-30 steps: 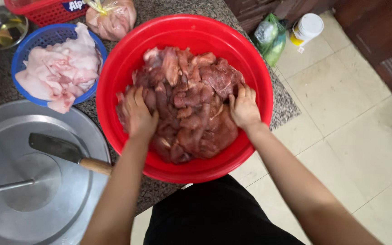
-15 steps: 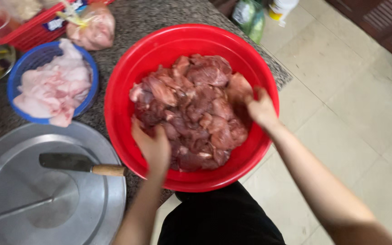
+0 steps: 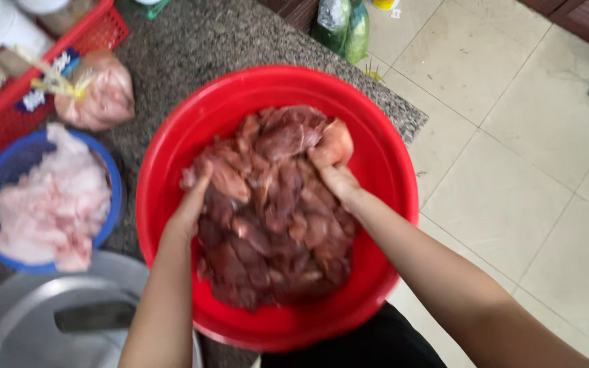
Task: The person seasons large pieces of raw meat in a red bowl by hand, repeatedly turning and rubbing the meat to distribute the spices.
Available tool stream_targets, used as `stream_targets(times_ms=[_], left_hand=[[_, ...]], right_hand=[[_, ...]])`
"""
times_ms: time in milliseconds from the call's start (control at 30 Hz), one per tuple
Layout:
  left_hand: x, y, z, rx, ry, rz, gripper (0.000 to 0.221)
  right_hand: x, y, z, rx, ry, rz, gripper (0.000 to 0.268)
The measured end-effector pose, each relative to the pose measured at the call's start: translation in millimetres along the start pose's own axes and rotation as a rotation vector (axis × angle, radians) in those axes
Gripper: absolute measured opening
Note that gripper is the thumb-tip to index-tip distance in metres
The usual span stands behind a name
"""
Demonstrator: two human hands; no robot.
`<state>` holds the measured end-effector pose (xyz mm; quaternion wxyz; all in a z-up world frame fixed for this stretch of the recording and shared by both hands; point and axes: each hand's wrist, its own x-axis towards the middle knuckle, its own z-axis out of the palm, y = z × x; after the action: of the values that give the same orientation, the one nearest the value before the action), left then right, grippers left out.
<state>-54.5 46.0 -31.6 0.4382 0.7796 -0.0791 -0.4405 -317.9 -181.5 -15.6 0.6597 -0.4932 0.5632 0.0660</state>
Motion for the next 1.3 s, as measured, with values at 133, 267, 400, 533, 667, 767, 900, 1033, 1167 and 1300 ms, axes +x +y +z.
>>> stream_targets(times_ms=[133,267,400,533,667,767,900,1033,1167,1300], left_hand=[[18.5,25.5,5.9,-0.069,-0.112,-0.332,0.12],[31.8,22.1,-1.1,-0.3,-0.335,-0.549,0.115],[35.2,-19.7,1.0,-0.351,-0.333,-0.527,0.098],[29.4,-52.5,-0.5,-0.355,-0.4,-0.431,0.082],[11.2,-48.8,-14.6,-0.285,-0.536,-0.226,0.068],[-8.5,-11.6,-19.4,-0.078,-0.655,-0.068,0.064],[-63.8,29.3,-17.9,0.507,-0.58,-0.277,0.059],[-88.7,22.1,-8.4,0.626,-0.662,0.362,0.072],[-133.5,13.6,9.5,0.876,-0.094,0.231,0.084],[-170.5,24.9,4.6,0.677,0.032,0.599,0.089]], right_hand=[[23.5,-26.8,17.1,0.057,-0.105,-0.057,0.124],[52.8,-40.5,23.1,0.232,-0.435,0.049,0.098],[90.5,-16.9,42.4,0.39,-0.597,-0.012,0.066],[127.8,16.8,67.8,0.582,-0.706,-0.089,0.049],[91.4,7.5,75.4,0.653,-0.998,-0.243,0.039],[13.0,-34.4,65.4,0.149,-0.727,-0.34,0.038],[-82.4,-65.4,93.1,-0.262,-0.462,-0.887,0.051],[-121.7,-57.0,109.1,-0.43,-0.14,-1.046,0.068],[-122.9,-34.4,108.8,-0.593,0.117,-1.087,0.07],[-124.6,-11.8,90.1,-0.741,0.302,-1.071,0.078]])
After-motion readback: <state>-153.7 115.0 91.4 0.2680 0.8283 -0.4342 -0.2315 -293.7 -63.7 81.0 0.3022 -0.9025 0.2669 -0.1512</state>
